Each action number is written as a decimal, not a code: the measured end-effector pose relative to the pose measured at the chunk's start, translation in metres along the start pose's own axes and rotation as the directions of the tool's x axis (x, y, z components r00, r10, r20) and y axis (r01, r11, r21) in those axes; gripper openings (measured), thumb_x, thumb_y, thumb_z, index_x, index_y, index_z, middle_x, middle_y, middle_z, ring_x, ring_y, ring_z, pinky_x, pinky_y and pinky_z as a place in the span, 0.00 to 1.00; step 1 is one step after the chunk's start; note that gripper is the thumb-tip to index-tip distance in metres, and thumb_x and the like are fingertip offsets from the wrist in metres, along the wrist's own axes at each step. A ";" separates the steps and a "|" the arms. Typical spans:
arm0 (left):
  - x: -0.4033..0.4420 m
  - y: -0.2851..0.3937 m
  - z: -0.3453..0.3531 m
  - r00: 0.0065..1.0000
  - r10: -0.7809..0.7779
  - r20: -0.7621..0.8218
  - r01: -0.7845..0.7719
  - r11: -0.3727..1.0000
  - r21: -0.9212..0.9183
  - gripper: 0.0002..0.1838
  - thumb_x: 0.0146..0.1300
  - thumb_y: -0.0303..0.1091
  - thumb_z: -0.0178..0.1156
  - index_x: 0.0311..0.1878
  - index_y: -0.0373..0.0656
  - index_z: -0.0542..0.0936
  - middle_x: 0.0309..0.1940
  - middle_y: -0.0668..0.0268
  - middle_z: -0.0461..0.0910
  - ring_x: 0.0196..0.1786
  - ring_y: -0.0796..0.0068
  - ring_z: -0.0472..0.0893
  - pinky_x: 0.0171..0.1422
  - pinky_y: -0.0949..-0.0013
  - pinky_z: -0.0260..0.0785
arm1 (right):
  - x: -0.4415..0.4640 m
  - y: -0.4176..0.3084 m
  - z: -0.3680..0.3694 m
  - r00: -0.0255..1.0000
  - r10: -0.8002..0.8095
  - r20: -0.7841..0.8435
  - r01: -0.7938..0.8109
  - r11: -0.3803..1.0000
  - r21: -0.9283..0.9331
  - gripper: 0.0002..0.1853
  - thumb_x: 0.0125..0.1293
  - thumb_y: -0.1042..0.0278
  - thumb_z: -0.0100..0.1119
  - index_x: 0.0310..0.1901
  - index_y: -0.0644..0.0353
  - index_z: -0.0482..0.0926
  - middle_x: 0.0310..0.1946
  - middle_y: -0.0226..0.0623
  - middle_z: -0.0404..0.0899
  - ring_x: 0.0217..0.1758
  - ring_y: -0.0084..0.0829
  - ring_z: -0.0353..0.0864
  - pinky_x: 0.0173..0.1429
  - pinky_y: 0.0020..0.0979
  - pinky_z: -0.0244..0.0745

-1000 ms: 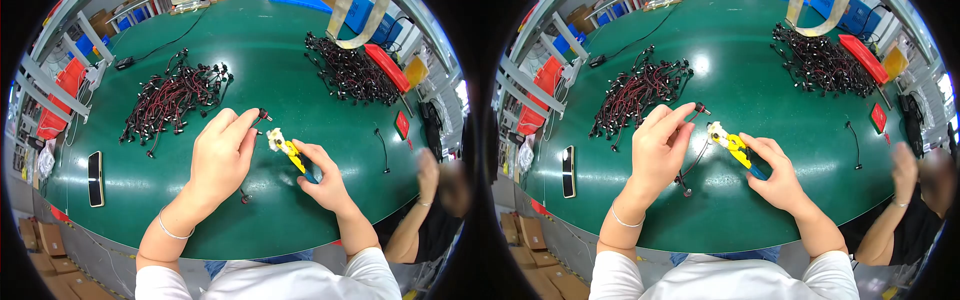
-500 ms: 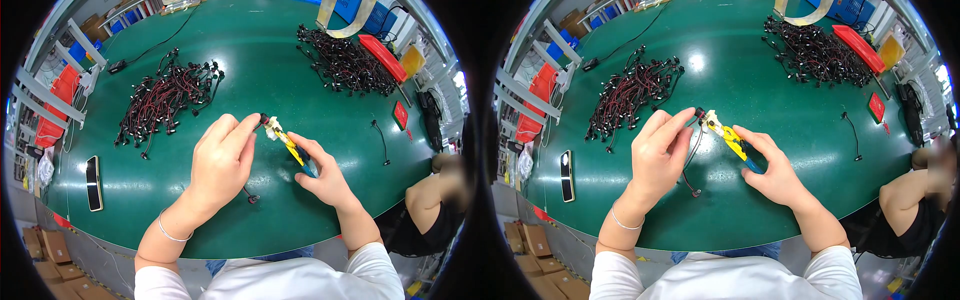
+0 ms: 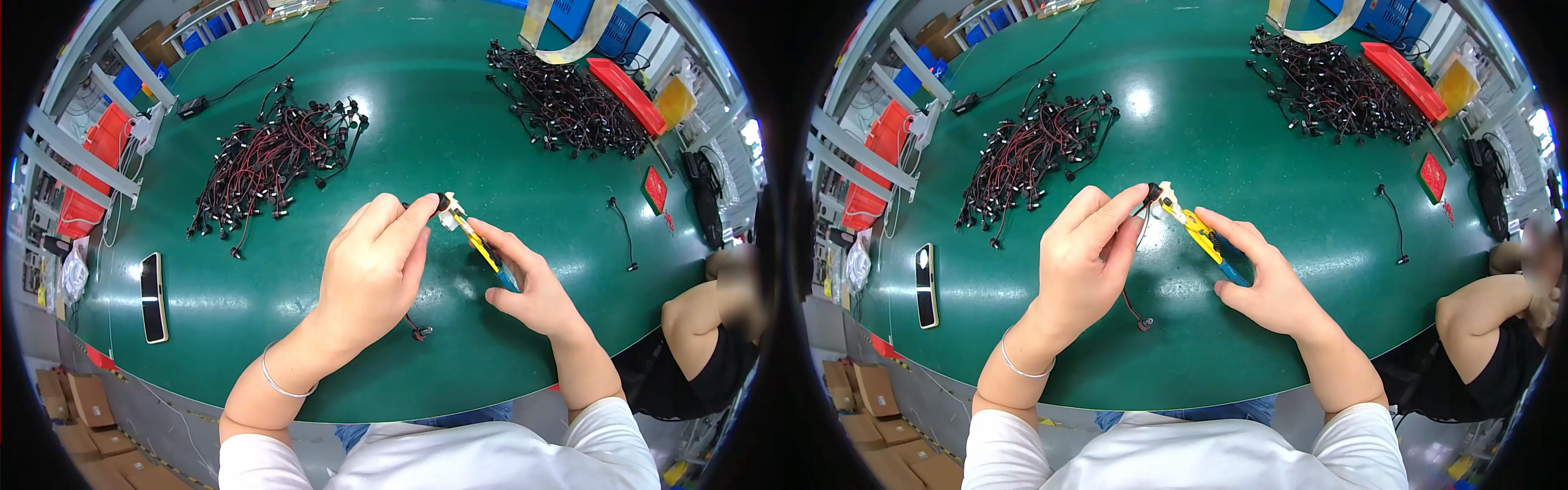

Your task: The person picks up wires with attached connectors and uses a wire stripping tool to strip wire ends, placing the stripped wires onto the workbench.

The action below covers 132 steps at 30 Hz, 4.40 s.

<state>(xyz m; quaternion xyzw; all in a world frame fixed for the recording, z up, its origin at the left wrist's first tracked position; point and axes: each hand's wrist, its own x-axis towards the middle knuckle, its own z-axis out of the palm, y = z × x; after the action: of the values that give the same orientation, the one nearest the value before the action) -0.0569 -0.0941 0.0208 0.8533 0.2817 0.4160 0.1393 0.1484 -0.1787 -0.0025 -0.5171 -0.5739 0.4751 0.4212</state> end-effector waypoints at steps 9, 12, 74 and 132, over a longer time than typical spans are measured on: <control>0.003 0.002 -0.002 0.997 -0.078 -0.023 0.075 0.993 -0.093 0.18 0.53 0.14 0.63 0.49 0.36 0.82 0.25 0.64 0.70 0.22 0.74 0.70 0.25 0.71 0.63 | -0.003 0.000 -0.002 1.000 0.022 0.014 -0.023 1.000 0.018 0.43 0.43 0.87 0.52 0.70 0.65 0.62 0.66 0.39 0.66 0.72 0.33 0.64 0.77 0.34 0.51; 0.004 0.000 -0.004 1.000 -0.015 0.005 0.015 0.997 -0.080 0.19 0.53 0.14 0.62 0.49 0.36 0.81 0.26 0.63 0.70 0.24 0.70 0.72 0.27 0.68 0.65 | 0.000 -0.002 -0.003 0.999 -0.004 0.036 0.004 1.000 -0.001 0.44 0.43 0.87 0.51 0.70 0.65 0.62 0.66 0.39 0.67 0.71 0.33 0.65 0.77 0.34 0.52; 0.011 -0.051 -0.018 0.726 -0.665 0.176 0.322 0.103 -0.941 0.11 0.70 0.30 0.55 0.50 0.34 0.77 0.39 0.59 0.82 0.38 0.73 0.83 0.48 0.65 0.82 | -0.005 -0.002 -0.024 0.993 0.101 0.056 -0.097 0.993 -0.070 0.38 0.52 0.74 0.64 0.68 0.65 0.65 0.62 0.41 0.71 0.65 0.32 0.70 0.72 0.33 0.59; -0.006 -0.017 0.011 0.954 -0.240 0.179 0.299 0.782 -0.547 0.13 0.67 0.20 0.55 0.53 0.37 0.82 0.43 0.64 0.73 0.40 0.81 0.77 0.43 0.78 0.77 | -0.003 -0.004 -0.019 0.987 0.036 0.155 -0.048 0.996 0.075 0.38 0.52 0.78 0.64 0.67 0.68 0.65 0.65 0.43 0.68 0.70 0.34 0.65 0.76 0.35 0.52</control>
<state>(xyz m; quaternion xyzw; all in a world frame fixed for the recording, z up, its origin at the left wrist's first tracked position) -0.0572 -0.0834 0.0022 0.7433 0.2567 0.4137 0.4588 0.1660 -0.1793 0.0052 -0.4740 -0.5747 0.5444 0.3856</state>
